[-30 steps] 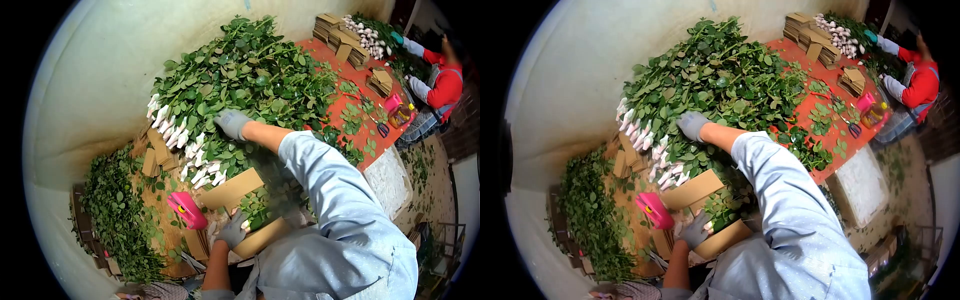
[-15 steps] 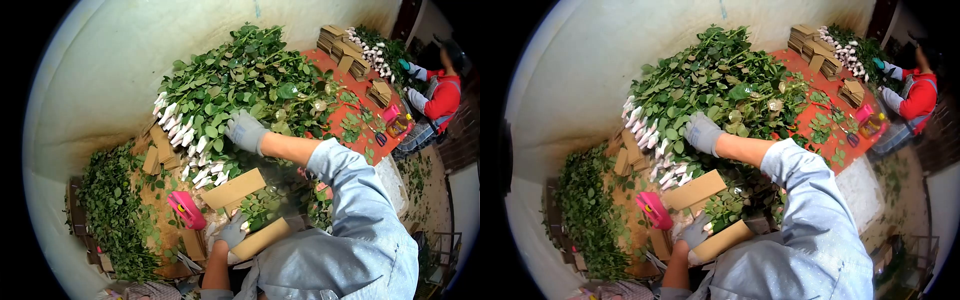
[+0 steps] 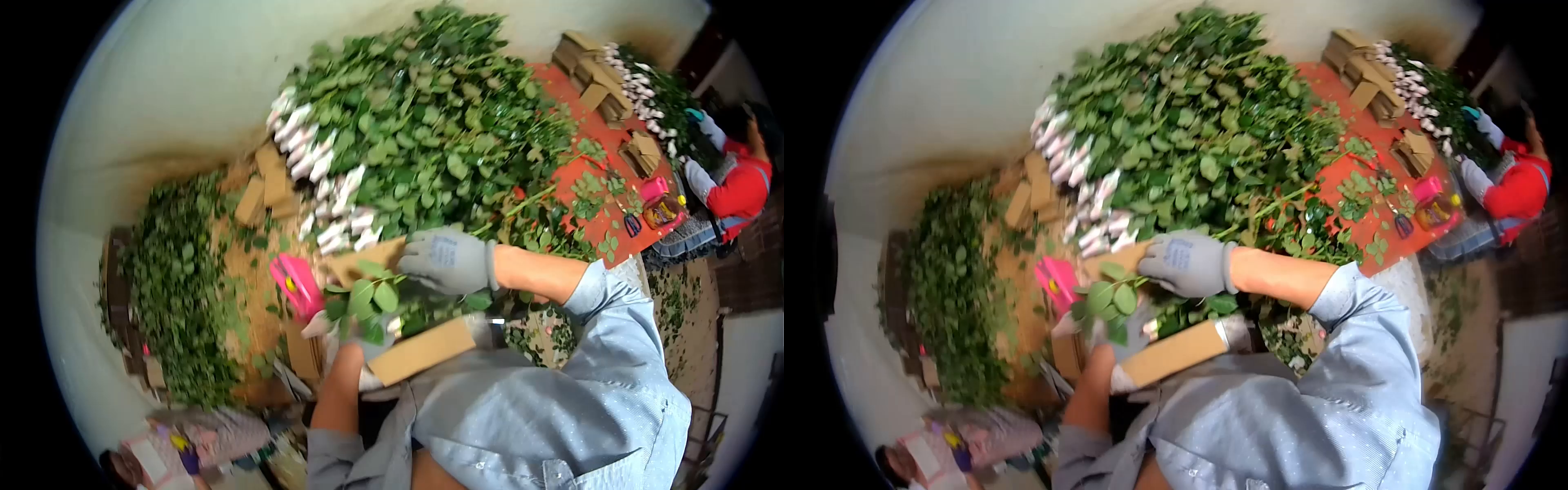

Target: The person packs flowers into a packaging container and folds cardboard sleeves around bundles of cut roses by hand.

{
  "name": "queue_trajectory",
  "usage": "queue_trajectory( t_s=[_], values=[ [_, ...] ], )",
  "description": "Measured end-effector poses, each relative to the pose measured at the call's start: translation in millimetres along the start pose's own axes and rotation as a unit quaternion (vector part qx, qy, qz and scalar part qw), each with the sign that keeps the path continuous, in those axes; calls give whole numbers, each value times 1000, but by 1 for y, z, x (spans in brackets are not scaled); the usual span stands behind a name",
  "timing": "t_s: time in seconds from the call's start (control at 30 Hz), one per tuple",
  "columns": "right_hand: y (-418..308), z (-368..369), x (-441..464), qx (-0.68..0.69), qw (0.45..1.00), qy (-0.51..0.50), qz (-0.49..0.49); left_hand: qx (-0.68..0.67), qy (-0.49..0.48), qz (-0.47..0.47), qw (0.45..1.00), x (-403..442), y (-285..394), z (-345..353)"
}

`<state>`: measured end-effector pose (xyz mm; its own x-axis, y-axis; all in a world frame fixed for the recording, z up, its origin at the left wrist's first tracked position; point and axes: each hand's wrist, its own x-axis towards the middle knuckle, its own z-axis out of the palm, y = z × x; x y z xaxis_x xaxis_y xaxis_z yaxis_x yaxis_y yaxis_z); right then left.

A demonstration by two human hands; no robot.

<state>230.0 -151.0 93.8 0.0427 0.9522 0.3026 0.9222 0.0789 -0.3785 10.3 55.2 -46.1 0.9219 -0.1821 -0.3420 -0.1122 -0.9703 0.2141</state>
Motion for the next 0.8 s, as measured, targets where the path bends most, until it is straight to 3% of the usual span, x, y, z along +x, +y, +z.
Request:
queue_trajectory(
  t_s=[0.03,0.07,0.17,0.23,0.27,0.37,0.43,0.53,0.8],
  values=[
    [-1,15,-8,14,1000,-16,-8,-367,13,-44,929,2,-20,49],
    [1,32,-16,15,999,-41,18,-230,-53,-70,969,1,-14,28],
    [19,73,-44,-5,994,-75,75,-159,-295,-208,919,9,15,-36],
    [23,84,-51,-90,985,-119,84,-196,-176,-154,952,2,12,-28],
    [24,90,-53,-134,972,-173,88,-174,-196,-153,953,8,8,-20],
    [16,107,-59,-159,969,-150,111,-205,-165,-143,954,7,10,-24],
    [12,107,-58,-174,956,-195,131,-209,-143,-131,958,6,10,-23],
    [22,126,-67,-225,911,-269,215,-214,-121,-110,963,4,7,-17],
    [-2,116,-39,-313,875,-304,211,-214,-137,-112,961,7,7,-17]
  ],
)
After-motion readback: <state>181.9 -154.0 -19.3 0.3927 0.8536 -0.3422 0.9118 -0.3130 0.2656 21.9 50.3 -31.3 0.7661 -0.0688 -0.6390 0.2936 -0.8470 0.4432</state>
